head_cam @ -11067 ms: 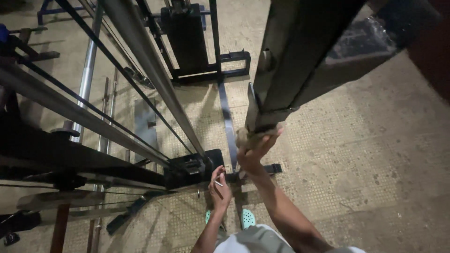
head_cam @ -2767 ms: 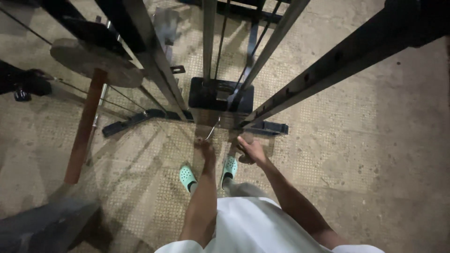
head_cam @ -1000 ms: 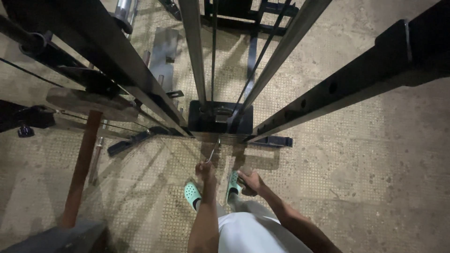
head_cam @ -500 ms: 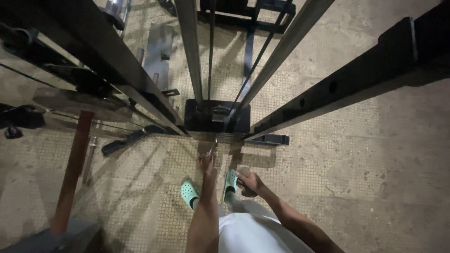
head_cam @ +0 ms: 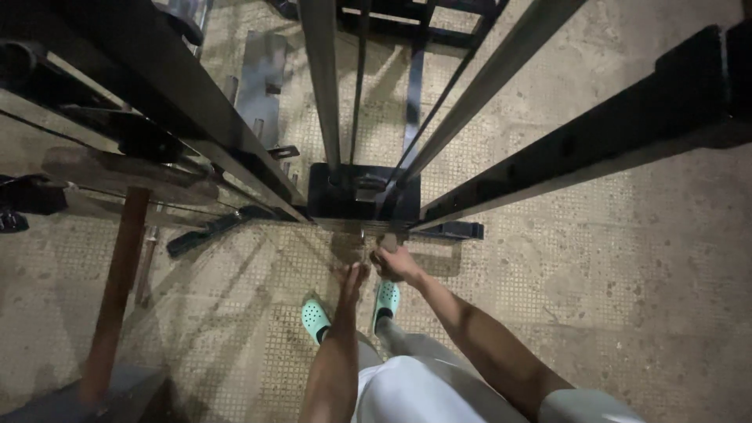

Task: Wiping down the frame and weight stack of a cable gym machine using a cloth.

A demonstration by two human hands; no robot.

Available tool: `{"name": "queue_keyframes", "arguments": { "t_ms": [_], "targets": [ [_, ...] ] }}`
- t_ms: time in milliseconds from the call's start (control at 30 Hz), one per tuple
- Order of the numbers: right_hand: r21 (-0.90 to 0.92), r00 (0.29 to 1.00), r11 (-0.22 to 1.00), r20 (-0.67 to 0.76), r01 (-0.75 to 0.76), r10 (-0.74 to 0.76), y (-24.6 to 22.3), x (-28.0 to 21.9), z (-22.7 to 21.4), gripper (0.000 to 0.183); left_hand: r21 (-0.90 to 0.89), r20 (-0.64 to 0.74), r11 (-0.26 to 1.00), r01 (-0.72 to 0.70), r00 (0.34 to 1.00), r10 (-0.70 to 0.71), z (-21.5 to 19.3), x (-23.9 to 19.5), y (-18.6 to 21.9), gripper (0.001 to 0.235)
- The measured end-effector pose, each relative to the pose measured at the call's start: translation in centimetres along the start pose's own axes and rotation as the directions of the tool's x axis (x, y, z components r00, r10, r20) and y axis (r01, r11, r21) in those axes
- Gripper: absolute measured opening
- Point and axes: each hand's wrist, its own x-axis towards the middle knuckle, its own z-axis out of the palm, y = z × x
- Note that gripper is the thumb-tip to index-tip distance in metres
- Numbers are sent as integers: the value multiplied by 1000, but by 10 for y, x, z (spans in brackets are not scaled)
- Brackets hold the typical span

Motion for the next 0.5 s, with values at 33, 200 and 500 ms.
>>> {"name": "queue_keyframes", "arguments": {
  "t_ms": [33, 200, 500],
  "targets": [
    [23, 997, 998, -43, -55, 56, 5, 7, 2, 38, 30, -17, 987, 156, 988, -155, 3, 0, 3, 19],
    [93, 992, 993, -89, -76, 84, 38, 29, -3, 31, 9, -167, 942, 336, 929, -330, -17, 2, -18, 27],
    [80, 963, 968, -104, -240, 247, 11, -14, -16, 42, 506, -119, 860, -60, 983, 138, 25, 43, -15, 14]
  ]
}}
